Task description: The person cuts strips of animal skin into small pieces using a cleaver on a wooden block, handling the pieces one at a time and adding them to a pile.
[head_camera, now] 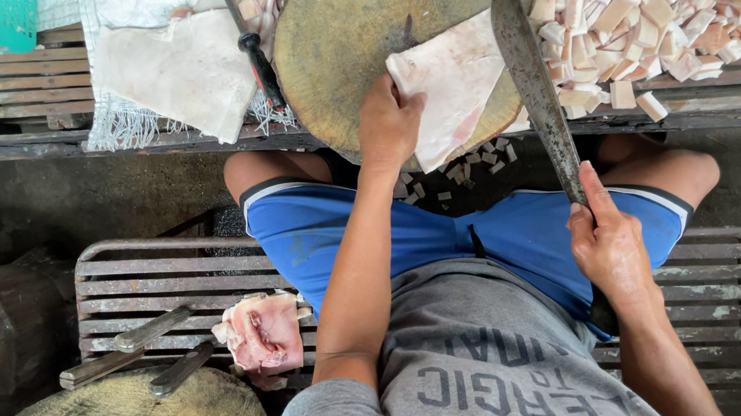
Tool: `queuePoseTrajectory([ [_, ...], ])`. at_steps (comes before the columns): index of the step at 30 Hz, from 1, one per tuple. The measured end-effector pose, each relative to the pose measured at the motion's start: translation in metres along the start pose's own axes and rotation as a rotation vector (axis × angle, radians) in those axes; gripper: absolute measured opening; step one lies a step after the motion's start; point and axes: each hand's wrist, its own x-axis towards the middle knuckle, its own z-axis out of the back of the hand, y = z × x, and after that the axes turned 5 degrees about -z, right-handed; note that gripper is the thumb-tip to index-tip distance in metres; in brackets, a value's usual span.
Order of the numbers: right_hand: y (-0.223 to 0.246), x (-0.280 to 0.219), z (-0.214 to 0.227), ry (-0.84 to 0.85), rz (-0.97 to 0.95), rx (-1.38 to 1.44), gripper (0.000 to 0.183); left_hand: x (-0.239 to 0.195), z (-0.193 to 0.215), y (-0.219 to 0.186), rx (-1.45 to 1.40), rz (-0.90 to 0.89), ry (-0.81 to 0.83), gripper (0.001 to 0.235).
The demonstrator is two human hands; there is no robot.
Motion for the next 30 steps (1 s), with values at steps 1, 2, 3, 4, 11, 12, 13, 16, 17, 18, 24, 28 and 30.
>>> queuePoseTrajectory([
  [1, 0.0, 0.001, 0.0, -0.005, 0.0, 0.009, 0.057, 0.001, -0.002, -0.007, 0.029, -0.004, 0.001, 0.034],
  [2, 0.0, 0.001, -0.001, -0.006, -0.001, 0.017, 0.057, 0.0, -0.003, -0.014, 0.059, -0.005, 0.002, 0.029],
  [3, 0.0, 0.0, -0.001, -0.006, -0.011, 0.018, 0.058, 0.0, -0.005, -0.022, 0.011, 0.085, 0.058, 0.03],
  [4, 0.001, 0.0, -0.002, -0.003, -0.021, 0.019, 0.058, -0.002, -0.007, -0.029, -0.035, 0.178, 0.113, 0.03],
  [11, 0.005, -0.003, 0.007, -0.13, 0.154, 0.014, 0.058, -0.027, -0.009, -0.026, -0.233, -0.143, -0.062, 0.026],
  [12, 0.005, -0.001, 0.009, -0.142, 0.184, 0.0, 0.059, -0.029, -0.006, -0.018, -0.22, -0.145, -0.056, 0.026],
  [13, 0.006, 0.0, 0.009, -0.153, 0.213, -0.015, 0.06, -0.032, -0.003, -0.01, -0.207, -0.148, -0.049, 0.026],
  [16, 0.009, 0.011, 0.0, -0.149, 0.27, -0.091, 0.06, -0.039, 0.002, 0.007, -0.276, -0.148, -0.041, 0.028],
  [17, 0.011, 0.014, -0.005, -0.142, 0.284, -0.123, 0.06, -0.041, 0.003, 0.011, -0.318, -0.148, -0.041, 0.029],
  [18, 0.013, 0.018, -0.011, -0.154, 0.346, -0.183, 0.061, -0.042, 0.002, 0.013, -0.293, -0.095, -0.035, 0.028],
  [24, 0.025, 0.031, -0.019, -0.121, 0.474, -0.281, 0.07, -0.044, -0.003, 0.016, -0.22, 0.019, -0.031, 0.028],
  [28, 0.031, 0.021, 0.027, -0.088, 0.328, -0.15, 0.071, -0.043, -0.004, 0.018, -0.233, 0.046, -0.021, 0.028],
  [30, 0.033, 0.019, 0.047, -0.33, 0.584, -0.068, 0.064, -0.045, -0.005, 0.018, -0.256, 0.034, -0.02, 0.028],
])
